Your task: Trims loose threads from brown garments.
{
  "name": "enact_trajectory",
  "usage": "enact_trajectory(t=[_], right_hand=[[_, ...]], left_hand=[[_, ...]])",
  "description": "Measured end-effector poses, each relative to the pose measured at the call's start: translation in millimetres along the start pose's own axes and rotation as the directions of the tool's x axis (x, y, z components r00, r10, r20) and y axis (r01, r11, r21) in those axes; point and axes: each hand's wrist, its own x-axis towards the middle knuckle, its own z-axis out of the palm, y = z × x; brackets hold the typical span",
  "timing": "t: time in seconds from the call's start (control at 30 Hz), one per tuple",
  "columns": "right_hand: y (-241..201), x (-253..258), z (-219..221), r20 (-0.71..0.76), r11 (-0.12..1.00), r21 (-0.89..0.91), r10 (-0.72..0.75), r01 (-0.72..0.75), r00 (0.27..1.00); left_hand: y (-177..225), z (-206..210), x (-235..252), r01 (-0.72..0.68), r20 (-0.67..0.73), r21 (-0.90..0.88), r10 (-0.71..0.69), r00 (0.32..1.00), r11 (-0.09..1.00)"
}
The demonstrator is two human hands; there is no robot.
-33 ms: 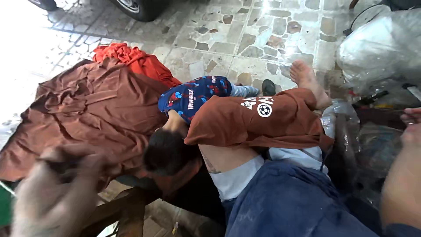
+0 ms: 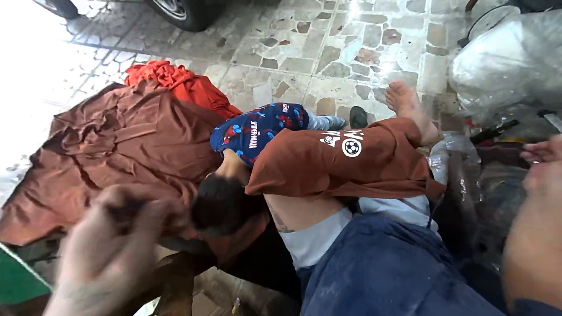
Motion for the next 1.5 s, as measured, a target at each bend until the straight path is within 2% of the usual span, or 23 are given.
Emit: enact_trajectory(t=[0.07, 0.1, 0.13, 0.17, 0.23, 0.27, 0.33, 0.43, 0.53, 0.63, 0.8, 0.93, 1.03, 1.13, 1.2, 1.27, 1.33, 1.37, 1.43, 1.5], right_hand=[[-34, -48, 44, 0.188, 0.991, -0.028, -0.121, 0.129, 0.975], [-52, -70, 66, 0.286, 0.971, -0.014, -0.223, 0.237, 0.932], [-68, -90, 85, 0.381, 0.927, 0.020, -0.353, 0.374, 0.854], [-83, -107, 101, 0.463, 0.857, 0.081, -0.484, 0.509, 0.742], [-109, -130, 128, 0.519, 0.707, 0.246, -0.674, 0.663, 0.526], [-119, -139, 139, 0.509, 0.653, 0.328, -0.731, 0.682, 0.455], [-132, -153, 152, 0.511, 0.606, 0.443, -0.776, 0.660, 0.370], [-133, -164, 166, 0.561, 0.596, 0.501, -0.776, 0.628, 0.289], [-123, -169, 176, 0.630, 0.588, 0.478, -0.747, 0.652, 0.212], [-113, -168, 180, 0.607, 0.565, 0.477, -0.766, 0.674, 0.212], [-104, -179, 191, 0.617, 0.562, 0.498, -0.765, 0.660, 0.187], [-103, -169, 190, 0.624, 0.653, 0.505, -0.728, 0.565, 0.284], [-106, -151, 180, 0.644, 0.691, 0.421, -0.684, 0.587, 0.343], [-106, -137, 173, 0.647, 0.685, 0.352, -0.670, 0.638, 0.363], [-105, -129, 167, 0.629, 0.680, 0.320, -0.673, 0.660, 0.389], [-105, -120, 160, 0.614, 0.677, 0.278, -0.671, 0.682, 0.416], [-104, -111, 153, 0.603, 0.681, 0.219, -0.657, 0.699, 0.451], [-103, -108, 149, 0.596, 0.683, 0.192, -0.652, 0.705, 0.469], [-102, -102, 142, 0.578, 0.691, 0.157, -0.643, 0.706, 0.501], [-104, -99, 137, 0.576, 0.701, 0.138, -0.632, 0.700, 0.519]], left_hand=[[26, 40, 31, -0.158, 0.189, -0.018, 0.158, 0.969, 0.987], [39, 61, 45, -0.223, 0.259, -0.049, 0.228, 0.938, 0.974], [50, 81, 58, -0.263, 0.310, -0.108, 0.284, 0.907, 0.959], [61, 101, 68, -0.273, 0.340, -0.202, 0.329, 0.881, 0.941], [75, 141, 80, -0.208, 0.338, -0.463, 0.389, 0.857, 0.861], [79, 160, 81, -0.150, 0.318, -0.607, 0.412, 0.854, 0.780], [76, 194, 78, -0.052, 0.253, -0.803, 0.418, 0.872, 0.594], [61, 234, 60, 0.039, 0.192, -0.906, 0.328, 0.925, 0.421], [53, 255, 41, 0.129, 0.188, -0.965, 0.255, 0.949, 0.229], [48, 254, 32, 0.158, 0.181, -0.980, 0.218, 0.959, 0.119], [43, 251, 29, 0.235, 0.249, -0.967, 0.170, 0.953, 0.099], [36, 251, 30, 0.298, 0.298, -0.954, 0.175, 0.938, 0.029], [29, 249, 29, 0.323, 0.313, -0.946, 0.193, 0.930, -0.023], [24, 248, 28, 0.301, 0.296, -0.954, 0.165, 0.941, -0.009], [22, 245, 26, 0.235, 0.245, -0.967, 0.095, 0.965, 0.102], [15, 239, 24, 0.103, 0.133, -0.922, 0.057, 0.989, 0.373], [4, 226, 23, -0.049, 0.014, -0.743, 0.089, 0.996, 0.667], [-2, 219, 23, -0.111, -0.042, -0.650, 0.109, 0.993, 0.752], [-9, 203, 23, -0.200, -0.155, -0.542, 0.136, 0.978, 0.816], [-9, 188, 24, -0.301, -0.306, -0.527, 0.153, 0.940, 0.795]])
